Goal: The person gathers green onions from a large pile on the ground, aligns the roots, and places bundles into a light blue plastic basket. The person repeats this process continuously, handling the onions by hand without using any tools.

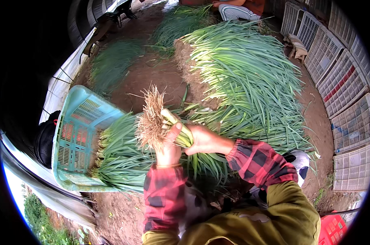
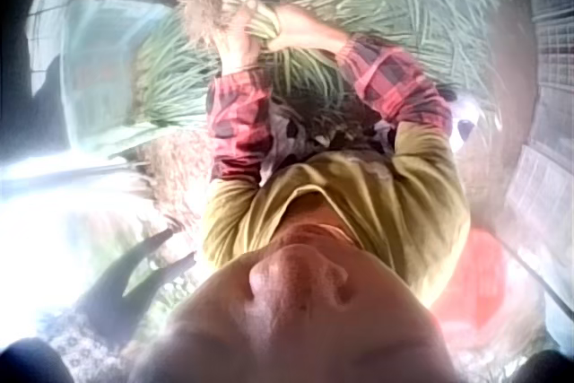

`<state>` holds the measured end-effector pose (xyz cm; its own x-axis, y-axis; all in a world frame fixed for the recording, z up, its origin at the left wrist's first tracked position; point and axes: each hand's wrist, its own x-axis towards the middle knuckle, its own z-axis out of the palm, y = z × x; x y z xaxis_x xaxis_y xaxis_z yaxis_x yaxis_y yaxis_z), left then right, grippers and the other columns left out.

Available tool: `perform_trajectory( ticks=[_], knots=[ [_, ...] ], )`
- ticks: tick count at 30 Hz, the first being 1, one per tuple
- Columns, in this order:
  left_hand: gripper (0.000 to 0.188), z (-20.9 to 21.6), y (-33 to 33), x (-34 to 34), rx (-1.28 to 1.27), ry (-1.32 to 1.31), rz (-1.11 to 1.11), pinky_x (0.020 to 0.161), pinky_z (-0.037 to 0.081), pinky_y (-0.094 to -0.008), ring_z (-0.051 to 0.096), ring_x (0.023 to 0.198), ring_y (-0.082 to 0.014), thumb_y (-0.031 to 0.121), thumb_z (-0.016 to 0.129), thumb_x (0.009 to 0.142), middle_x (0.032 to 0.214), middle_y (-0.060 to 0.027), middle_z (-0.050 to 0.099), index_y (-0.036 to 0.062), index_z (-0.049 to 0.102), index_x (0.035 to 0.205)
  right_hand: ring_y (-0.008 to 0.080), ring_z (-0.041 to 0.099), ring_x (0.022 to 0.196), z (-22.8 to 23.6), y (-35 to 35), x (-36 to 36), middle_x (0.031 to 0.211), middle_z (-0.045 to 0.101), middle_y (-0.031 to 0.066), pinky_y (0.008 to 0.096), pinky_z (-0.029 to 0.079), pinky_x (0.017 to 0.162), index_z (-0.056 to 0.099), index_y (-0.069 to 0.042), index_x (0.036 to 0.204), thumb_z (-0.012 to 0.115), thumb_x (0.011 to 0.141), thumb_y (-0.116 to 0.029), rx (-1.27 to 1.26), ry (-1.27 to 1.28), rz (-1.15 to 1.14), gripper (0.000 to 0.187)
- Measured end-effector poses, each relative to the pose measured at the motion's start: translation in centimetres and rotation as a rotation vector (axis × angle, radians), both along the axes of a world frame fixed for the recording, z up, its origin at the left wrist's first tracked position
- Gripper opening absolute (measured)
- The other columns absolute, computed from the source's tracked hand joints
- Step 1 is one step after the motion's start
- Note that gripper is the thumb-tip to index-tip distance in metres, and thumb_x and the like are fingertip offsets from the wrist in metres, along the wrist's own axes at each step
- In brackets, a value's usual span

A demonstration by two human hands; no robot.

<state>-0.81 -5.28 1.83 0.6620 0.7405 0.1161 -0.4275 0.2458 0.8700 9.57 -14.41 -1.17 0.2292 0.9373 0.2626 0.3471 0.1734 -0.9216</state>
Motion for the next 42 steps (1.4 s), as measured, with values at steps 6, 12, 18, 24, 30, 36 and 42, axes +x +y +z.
perform_trajectory(
  ticks=[6, 12, 18, 24, 30, 36, 42],
  knots=[
    [0.07, 2.6, 2.9, -1.1, -0.019, 0.01, -0.36, 0.1, 0.044, -0.0446, 0.06, 0.101, -0.0277, 0.012, 0.078, 0.069, 0.099, -0.0104, 0.061, 0.0026, 0.043, 0.128, 0.0145, 0.058, 0.07, 1.6, 1.3, 0.1, 0.074, 0.06, 0.0046, 0.0283, 0.045, 0.065, 0.059, 0.002, 0.085, 0.077, 0.068, -0.011, -0.189, 0.534, 0.453, 0.028],
    [0.049, 1.6, 3.4, -0.3, -0.102, 0.15, -0.044, 0.066, 0.048, -0.0338, 0.054, 0.068, -0.0186, 0.004, 0.076, 0.069, 0.082, -0.0063, 0.056, 0.0015, 0.051, 0.111, 0.0254, 0.064, 0.091, -9.3, 7.6, 12.1, 0.098, 0.068, 0.0106, 0.0371, 0.048, 0.084, 0.065, -0.004, 0.109, 0.058, 0.089, -0.05, -0.331, -0.088, -0.085, 0.051],
    [0.05, 1.0, 4.3, 0.3, -0.021, 0.234, 0.068, 0.065, 0.049, -0.0329, 0.056, 0.068, -0.019, 0.005, 0.077, 0.068, 0.081, -0.007, 0.057, 0.0008, 0.051, 0.111, 0.0254, 0.053, 0.104, -19.7, 3.9, 22.3, 0.1, 0.061, 0.0064, 0.0398, 0.041, 0.091, 0.067, -0.009, 0.096, 0.057, 0.077, -0.014, -0.419, -1.151, -0.65, 0.022],
    [0.049, 0.2, 3.6, 0.5, -0.063, 0.171, 0.107, 0.066, 0.051, -0.0335, 0.058, 0.073, -0.0201, 0.0, 0.074, 0.07, 0.09, -0.0082, 0.059, 0.001, 0.051, 0.113, 0.0305, 0.059, 0.088, -17.1, 0.8, 23.0, 0.084, 0.063, 0.0079, 0.0403, 0.045, 0.083, 0.065, -0.006, 0.09, 0.067, 0.077, -0.017, -0.129, -0.887, -0.559, 0.017],
    [0.074, 0.5, 2.4, 0.8, 0.013, 0.136, -0.014, 0.07, 0.052, -0.0328, 0.06, 0.079, -0.0201, 0.002, 0.075, 0.068, 0.094, -0.0091, 0.059, 0.0002, 0.043, 0.135, 0.0073, 0.053, 0.061, -2.4, 1.2, 14.2, 0.068, 0.058, 0.0016, 0.0247, 0.045, 0.057, 0.061, -0.004, 0.089, 0.057, 0.095, -0.018, -0.097, 0.231, -0.187, 0.016],
    [0.054, 1.8, 0.3, -0.1, -0.022, 0.074, -0.189, 0.079, 0.054, -0.0356, 0.063, 0.089, -0.0228, 0.002, 0.071, 0.071, 0.094, -0.0078, 0.062, 0.0027, 0.05, 0.121, 0.0068, 0.053, 0.05, 4.9, -1.4, 5.5, 0.067, 0.059, 0.0013, 0.0209, 0.041, 0.044, 0.056, -0.003, 0.094, 0.055, 0.095, -0.017, -0.197, 0.402, 0.006, 0.013],
    [0.045, 1.2, 0.2, -1.6, -0.047, 0.012, -0.217, 0.072, 0.05, -0.0342, 0.058, 0.078, -0.0202, 0.012, 0.072, 0.071, 0.085, -0.0073, 0.059, 0.0045, 0.053, 0.111, 0.0117, 0.062, 0.055, 5.7, -4.4, 3.0, 0.071, 0.063, 0.0067, 0.0232, 0.05, 0.047, 0.056, 0.0, 0.092, 0.054, 0.097, -0.021, -0.195, 0.544, -0.066, 0.021]
  ],
)
